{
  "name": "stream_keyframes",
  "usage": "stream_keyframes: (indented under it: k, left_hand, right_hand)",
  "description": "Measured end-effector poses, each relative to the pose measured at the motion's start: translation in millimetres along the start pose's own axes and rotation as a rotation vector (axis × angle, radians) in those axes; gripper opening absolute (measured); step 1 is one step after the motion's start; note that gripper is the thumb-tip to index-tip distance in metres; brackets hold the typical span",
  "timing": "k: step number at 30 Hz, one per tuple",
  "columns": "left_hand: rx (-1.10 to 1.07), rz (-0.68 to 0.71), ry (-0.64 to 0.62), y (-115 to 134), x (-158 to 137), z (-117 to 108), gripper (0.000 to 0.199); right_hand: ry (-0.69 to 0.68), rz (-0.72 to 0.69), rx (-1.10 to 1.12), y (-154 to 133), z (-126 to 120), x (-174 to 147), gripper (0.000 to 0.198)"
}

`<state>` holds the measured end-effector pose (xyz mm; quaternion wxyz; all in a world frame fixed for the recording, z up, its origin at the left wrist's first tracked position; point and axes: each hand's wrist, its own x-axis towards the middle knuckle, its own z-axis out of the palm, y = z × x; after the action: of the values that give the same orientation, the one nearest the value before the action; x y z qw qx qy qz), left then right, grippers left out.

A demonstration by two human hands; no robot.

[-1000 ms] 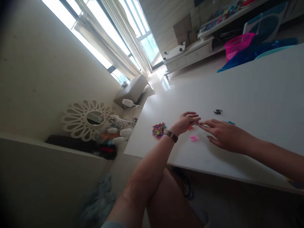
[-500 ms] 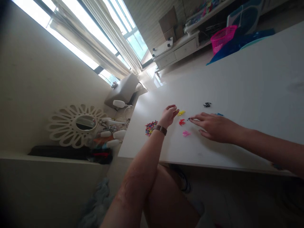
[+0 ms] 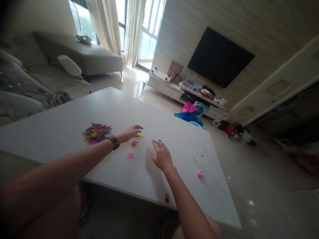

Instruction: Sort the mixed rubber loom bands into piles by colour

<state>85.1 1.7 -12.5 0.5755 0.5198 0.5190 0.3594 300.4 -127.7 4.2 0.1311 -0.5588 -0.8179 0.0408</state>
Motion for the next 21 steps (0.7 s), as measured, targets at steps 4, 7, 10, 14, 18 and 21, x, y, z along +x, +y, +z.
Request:
stream_keyframes:
  k: [4,7,10,14,18,21]
  left_hand:
    - [0.389,0.083,0.010,1,0,-3,0.036]
    - [0.599,0.221,0.025,0,1,-4,0.035]
    - [0.676,0.303,0.013,-2,1,-3,0.035]
    - [0.722,0.337,-0.018,-5,2,-2,0.038]
    - [0.747,0.361,-0.010,-4,-1,-2,0.037]
    - [0.773,0.378,-0.010,-2,-4,-2,0.037]
  right_hand:
    - [0.042,0.093,0.003,23,5,5,0.057]
    - [0.040,0.164,0.022,35,10,8,0.056]
    - [0.020,0.230,0.040,46,16,11,0.056]
    - [0.003,0.270,0.056,59,22,13,0.055]
    - [-0.007,0.280,0.068,68,24,13,0.054]
    - [-0.009,0.275,0.071,74,25,14,0.053]
